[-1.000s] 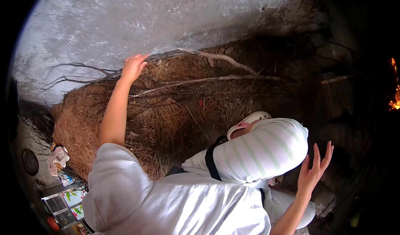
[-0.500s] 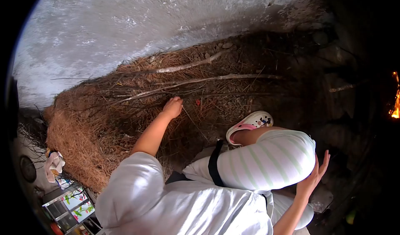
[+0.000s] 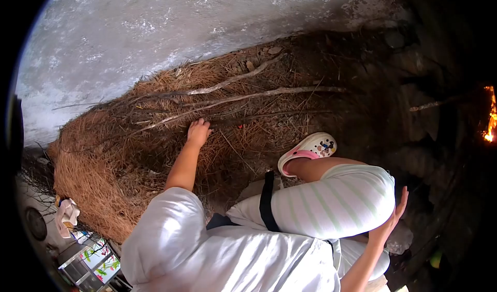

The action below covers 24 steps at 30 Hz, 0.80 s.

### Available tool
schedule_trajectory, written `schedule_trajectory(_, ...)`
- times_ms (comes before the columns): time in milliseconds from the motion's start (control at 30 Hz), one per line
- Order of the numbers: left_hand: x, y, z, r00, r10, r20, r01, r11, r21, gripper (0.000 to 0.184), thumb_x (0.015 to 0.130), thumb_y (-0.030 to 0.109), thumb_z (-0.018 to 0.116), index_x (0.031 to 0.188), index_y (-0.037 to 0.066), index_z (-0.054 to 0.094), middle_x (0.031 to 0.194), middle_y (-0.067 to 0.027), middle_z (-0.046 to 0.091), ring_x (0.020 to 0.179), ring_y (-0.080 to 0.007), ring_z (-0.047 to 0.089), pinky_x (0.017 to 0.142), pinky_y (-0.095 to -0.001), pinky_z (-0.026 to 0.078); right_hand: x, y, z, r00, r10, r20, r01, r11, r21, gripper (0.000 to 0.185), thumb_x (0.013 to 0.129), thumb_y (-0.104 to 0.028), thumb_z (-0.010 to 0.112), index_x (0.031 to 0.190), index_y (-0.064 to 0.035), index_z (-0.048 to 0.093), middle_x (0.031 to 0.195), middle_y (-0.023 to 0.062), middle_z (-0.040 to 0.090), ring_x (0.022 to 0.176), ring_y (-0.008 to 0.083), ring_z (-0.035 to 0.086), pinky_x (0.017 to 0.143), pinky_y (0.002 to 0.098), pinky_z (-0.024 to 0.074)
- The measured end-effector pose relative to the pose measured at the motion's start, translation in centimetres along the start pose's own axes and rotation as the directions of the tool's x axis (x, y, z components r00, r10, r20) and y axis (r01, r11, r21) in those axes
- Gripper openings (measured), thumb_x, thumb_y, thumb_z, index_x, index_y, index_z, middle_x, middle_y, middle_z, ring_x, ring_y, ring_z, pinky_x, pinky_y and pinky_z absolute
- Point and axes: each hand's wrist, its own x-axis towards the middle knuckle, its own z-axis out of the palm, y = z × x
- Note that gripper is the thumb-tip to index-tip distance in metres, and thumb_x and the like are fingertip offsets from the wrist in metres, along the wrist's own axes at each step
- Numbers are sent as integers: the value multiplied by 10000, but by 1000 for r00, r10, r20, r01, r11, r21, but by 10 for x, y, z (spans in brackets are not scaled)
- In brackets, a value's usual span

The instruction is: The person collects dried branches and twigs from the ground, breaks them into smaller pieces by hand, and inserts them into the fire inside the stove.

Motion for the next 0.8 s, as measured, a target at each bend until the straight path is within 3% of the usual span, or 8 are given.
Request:
schedule_trajectory(33, -9, -3, 7, 996, 61, -59, -63, 997, -38, 219, 866, 221, 571, 993, 45, 602, 1035, -150, 527, 1002, -316, 527, 912, -438, 392, 0, 1, 0, 1000, 13, -3, -13, 1000, 4, 397, 776, -121, 590, 1167, -54, 570, 1421, 161, 293, 1315, 312, 287, 1028, 400, 310)
schedule_trajectory(167, -54, 2, -4, 949, 262, -177, -285, 951, -120, 173, 827, 186, 622, 925, 44, 617, 948, -121, 529, 814, -303, 588, 700, -406, 493, 4, 0, -8, 997, 66, -31, -68, 996, -58, 388, 771, -94, 594, 1157, -61, 578, 1411, 142, 323, 1287, 297, 340, 1000, 369, 339)
schedule_trajectory(267, -78, 16, -24, 861, 394, -323, -470, 858, -208, 177, 804, 178, 642, 920, 46, 618, 929, -97, 536, 799, -299, 589, 685, -398, 494, 15, 8, -18, 985, 136, -108, -129, 989, 74, 343, 798, -79, 574, 1140, -67, 589, 1381, 128, 378, 1235, 283, 409, 965, 348, 365)
schedule_trajectory(400, -101, 47, -75, 833, 318, -453, -493, 799, -345, 226, 804, 146, 642, 971, -4, 614, 939, -111, 570, 775, -304, 596, 673, -383, 485, 45, -19, -45, 959, 5, -285, 6, 999, 38, 256, 829, -33, 547, 1077, -50, 608, 1265, 128, 492, 1127, 274, 494, 891, 321, 411)
schedule_trajectory(500, -112, 75, -116, 776, 290, -561, -556, 734, -390, 210, 790, 123, 653, 930, -29, 617, 861, -133, 596, 756, -303, 598, 658, -359, 483, 63, -69, -62, 962, -63, -267, 133, 959, 250, 131, 789, 24, 555, 901, 8, 620, 980, 121, 587, 943, 249, 567, 860, 324, 431)
schedule_trajectory(633, -131, 102, -171, 713, 235, -661, -596, 700, -394, 207, 783, 111, 660, 917, -44, 626, 821, -148, 617, 711, -284, 607, 643, -339, 480, 84, -138, -59, 856, -440, -273, 504, 827, 249, 220, 634, 68, 632, 835, -21, 636, 957, 119, 590, 972, 304, 561, 837, 405, 461)
schedule_trajectory(700, -142, 110, -189, 696, 259, -670, -627, 673, -391, 206, 783, 105, 658, 924, -43, 627, 810, -146, 614, 702, -277, 605, 634, -335, 476, 95, -171, -58, 709, -663, -241, 701, 701, 134, 315, 639, -22, 647, 952, -57, 643, 1111, 115, 568, 1111, 317, 505, 943, 477, 380)
schedule_trajectory(800, -160, 119, -207, 699, 301, -649, -648, 649, -398, 191, 787, 88, 645, 929, -39, 631, 753, -130, 589, 645, -248, 581, 591, -331, 455, 103, -205, -34, 572, -803, -167, 818, 573, 47, 440, 700, -141, 587, 1136, -88, 581, 1216, 96, 523, 1259, 260, 375, 1045, 454, 254)
